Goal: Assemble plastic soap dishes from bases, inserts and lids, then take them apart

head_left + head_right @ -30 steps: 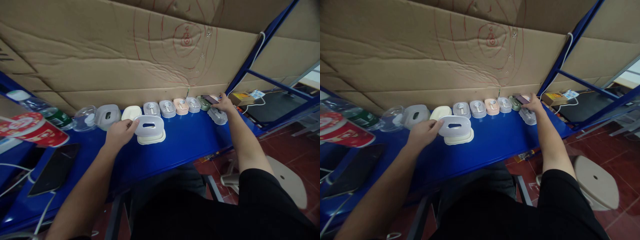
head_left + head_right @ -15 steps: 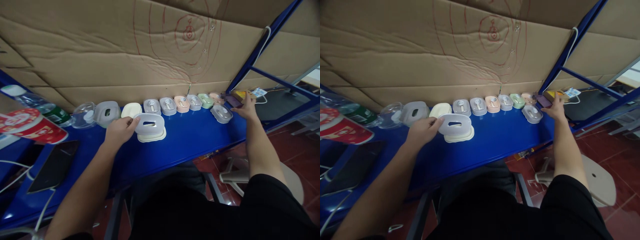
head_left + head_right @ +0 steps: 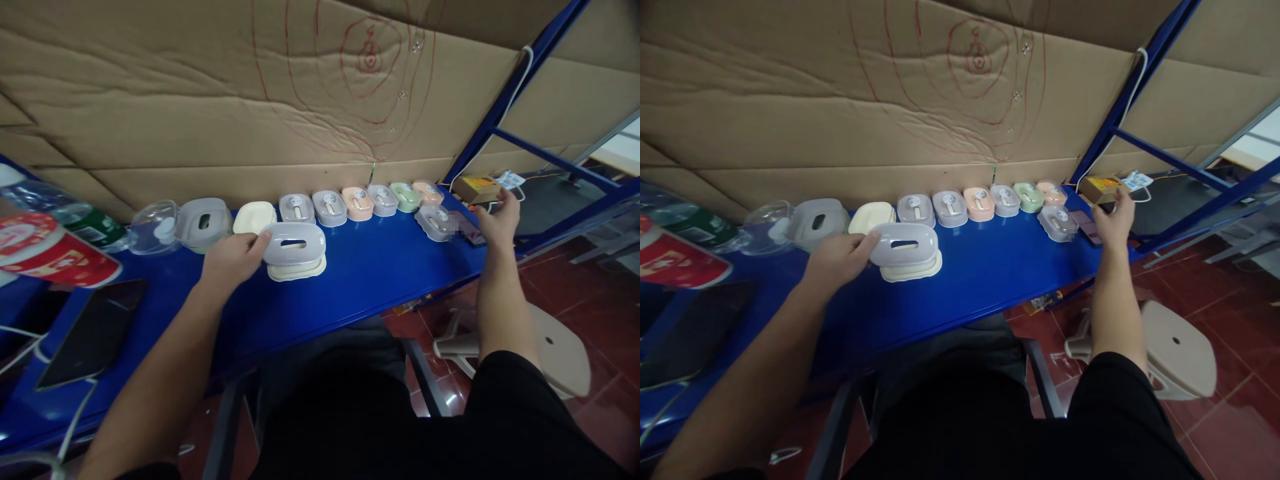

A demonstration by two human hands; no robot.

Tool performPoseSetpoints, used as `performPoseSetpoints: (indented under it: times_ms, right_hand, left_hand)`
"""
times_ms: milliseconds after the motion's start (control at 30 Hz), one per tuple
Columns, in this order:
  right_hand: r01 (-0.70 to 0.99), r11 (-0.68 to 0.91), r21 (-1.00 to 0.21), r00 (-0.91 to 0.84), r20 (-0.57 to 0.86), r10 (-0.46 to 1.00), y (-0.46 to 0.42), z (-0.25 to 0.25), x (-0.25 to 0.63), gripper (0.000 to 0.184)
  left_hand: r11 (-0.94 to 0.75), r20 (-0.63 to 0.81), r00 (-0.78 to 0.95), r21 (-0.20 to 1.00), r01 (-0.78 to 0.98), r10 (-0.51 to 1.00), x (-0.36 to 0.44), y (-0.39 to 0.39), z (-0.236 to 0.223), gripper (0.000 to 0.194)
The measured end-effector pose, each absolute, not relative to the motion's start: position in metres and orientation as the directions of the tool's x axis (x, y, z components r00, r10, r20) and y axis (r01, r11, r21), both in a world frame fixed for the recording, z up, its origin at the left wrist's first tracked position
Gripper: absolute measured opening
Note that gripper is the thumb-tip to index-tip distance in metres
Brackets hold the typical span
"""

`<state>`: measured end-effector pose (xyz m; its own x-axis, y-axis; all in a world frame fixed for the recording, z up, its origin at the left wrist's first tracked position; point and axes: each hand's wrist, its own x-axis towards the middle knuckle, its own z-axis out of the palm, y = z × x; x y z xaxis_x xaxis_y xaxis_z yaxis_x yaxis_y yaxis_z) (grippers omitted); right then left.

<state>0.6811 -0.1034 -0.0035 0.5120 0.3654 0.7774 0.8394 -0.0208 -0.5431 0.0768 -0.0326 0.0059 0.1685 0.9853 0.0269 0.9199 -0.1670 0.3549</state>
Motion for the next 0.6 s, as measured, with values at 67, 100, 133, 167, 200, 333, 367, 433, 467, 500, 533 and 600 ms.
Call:
performPoseSetpoints:
  times_ms: [67,100,133,167,200,333,367,433,467,500,533,600]
  right_hand:
    - [0.866,0.138,-0.481,0.401,0.832,0.383,-0.091,0.015,0.632,0.065]
    - [0.865,0.240,-0.440,0.303,0.842,0.447,-0.085,0.022,0.601,0.063]
    - [0.855,0.334,-0.397,0.184,0.834,0.521,-0.079,0.029,0.567,0.063]
    - [0.838,0.408,-0.362,0.062,0.807,0.587,-0.073,0.034,0.531,0.065]
    - [0.810,0.485,-0.329,-0.074,0.763,0.642,-0.068,0.037,0.496,0.067]
    - [0.572,0.767,-0.290,-0.568,0.534,0.626,-0.044,0.028,0.385,0.082]
    - [0.534,0.785,-0.315,-0.616,0.491,0.616,-0.038,0.022,0.370,0.088]
    - [0.496,0.782,-0.377,-0.655,0.429,0.622,-0.030,0.007,0.354,0.095]
    - [0.490,0.771,-0.408,-0.659,0.406,0.633,-0.028,-0.001,0.352,0.097]
    - [0.490,0.756,-0.434,-0.659,0.384,0.647,-0.027,-0.008,0.354,0.098]
    - [0.495,0.740,-0.455,-0.657,0.362,0.662,-0.026,-0.014,0.357,0.099]
    - [0.519,0.705,-0.484,-0.657,0.301,0.691,-0.028,-0.023,0.365,0.103]
  left_hand:
    - [-0.159,-0.002,0.171,0.350,0.923,0.985,0.077,-0.033,0.007,0.065]
    - [-0.153,-0.020,0.171,0.350,0.924,0.985,0.077,-0.033,0.007,0.066]
    - [-0.147,-0.037,0.170,0.352,0.924,0.985,0.077,-0.033,0.006,0.067]
    - [-0.138,-0.051,0.166,0.354,0.925,0.985,0.077,-0.032,0.006,0.067]
    - [-0.129,-0.060,0.161,0.355,0.926,0.985,0.077,-0.032,0.006,0.068]
    - [-0.118,-0.052,0.146,0.358,0.926,0.988,0.076,-0.032,0.005,0.069]
    - [-0.115,-0.054,0.143,0.354,0.928,0.988,0.077,-0.033,0.006,0.069]
    - [-0.097,-0.073,0.129,0.340,0.935,0.989,0.078,-0.036,0.007,0.068]
    - [-0.091,-0.085,0.126,0.332,0.939,0.988,0.080,-0.038,0.007,0.067]
    - [-0.090,-0.095,0.127,0.324,0.942,0.987,0.081,-0.039,0.007,0.067]
    - [-0.102,-0.101,0.141,0.316,0.943,0.985,0.082,-0.041,0.007,0.067]
    - [-0.145,-0.091,0.176,0.278,0.950,0.980,0.085,-0.043,0.005,0.069]
